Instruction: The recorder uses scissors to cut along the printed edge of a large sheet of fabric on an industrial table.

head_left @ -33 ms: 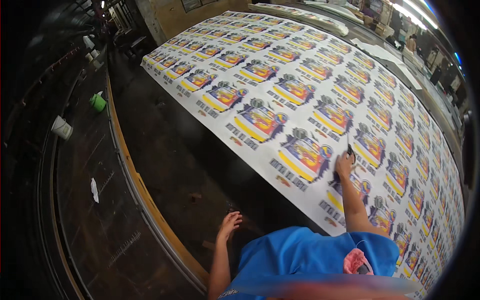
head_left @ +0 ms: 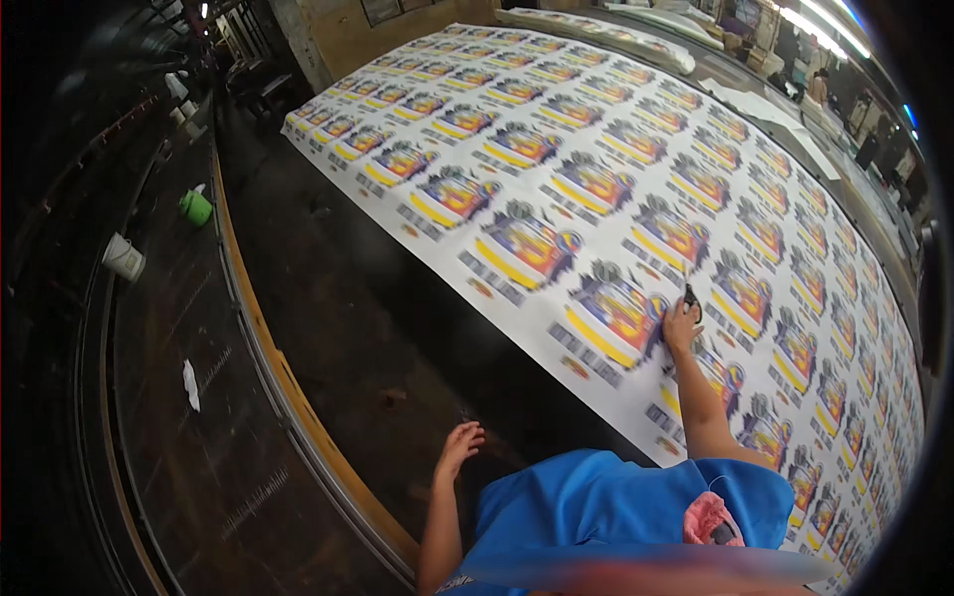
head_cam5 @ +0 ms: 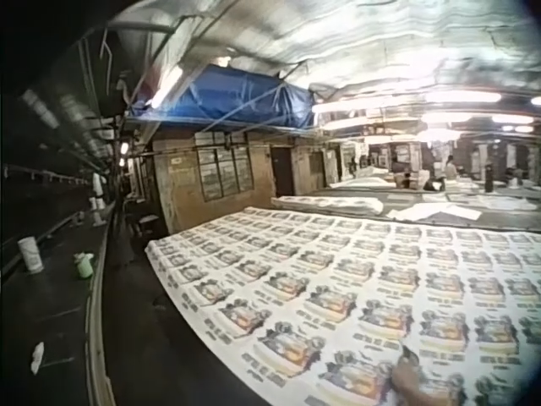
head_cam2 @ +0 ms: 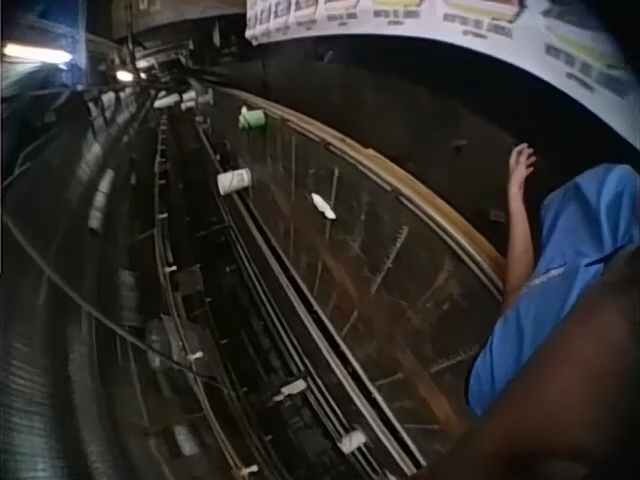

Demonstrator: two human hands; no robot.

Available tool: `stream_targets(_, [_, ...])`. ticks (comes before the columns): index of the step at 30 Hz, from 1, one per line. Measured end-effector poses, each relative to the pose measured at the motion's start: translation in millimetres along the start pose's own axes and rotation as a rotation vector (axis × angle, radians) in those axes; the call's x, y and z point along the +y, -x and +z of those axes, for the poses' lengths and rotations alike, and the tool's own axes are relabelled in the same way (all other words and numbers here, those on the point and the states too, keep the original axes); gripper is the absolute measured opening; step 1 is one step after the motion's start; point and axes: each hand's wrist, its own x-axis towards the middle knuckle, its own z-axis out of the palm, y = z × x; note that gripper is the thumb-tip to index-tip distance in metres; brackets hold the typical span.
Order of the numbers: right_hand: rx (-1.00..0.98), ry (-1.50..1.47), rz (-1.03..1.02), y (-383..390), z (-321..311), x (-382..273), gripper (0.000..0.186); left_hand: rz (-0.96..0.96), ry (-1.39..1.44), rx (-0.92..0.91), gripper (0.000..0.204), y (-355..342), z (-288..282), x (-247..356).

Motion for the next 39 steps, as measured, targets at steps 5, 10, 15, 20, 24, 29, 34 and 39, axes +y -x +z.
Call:
stream_targets(5, [-0.028,0.038,-0.092,8.1,35.5,-169.3,0.059,0.038,0.062,-0.075,0.033,-71.6,-106.7,91.3])
stream_targets(10, [-0.052,0.021,0.007,9.5,66.3,-289.5,0.069,0.026,-0.069,0.035,0.032,-142.2,-216.3,199.2])
stream_targets(15, [0.114,0.174,0.251,2.5,92.8,-344.8,0.065,0.128,0.005,-0.032,0.030,-211.7,-272.0,291.9])
stream_targets(20, [0.151,0.208,0.208,-4.8,104.6,-345.3,0.062,0.052,0.123,-0.115,0.033,-311.3,-338.3,329.5])
stream_targets(24, [0.180,0.357,0.533,-29.4,122.4,-371.4,0.066,-0.054,-0.041,-0.183,0.037,-385.1,-374.3,402.8])
stream_targets(29, [0.184,0.308,0.873,-107.9,163.5,-535.1,0.063,0.027,-0.152,-0.221,0.036,-454.3,-448.2,521.1])
stream_targets(34, [0.014,0.108,0.478,-163.9,219.6,-769.3,0.063,0.096,-0.031,-0.084,0.031,-509.2,-535.3,586.3])
stream_targets(39, [0.098,-0.043,0.058,-191.2,271.2,-976.2,0.056,0.027,-0.053,-0.186,0.033,-563.1,-604.9,623.0])
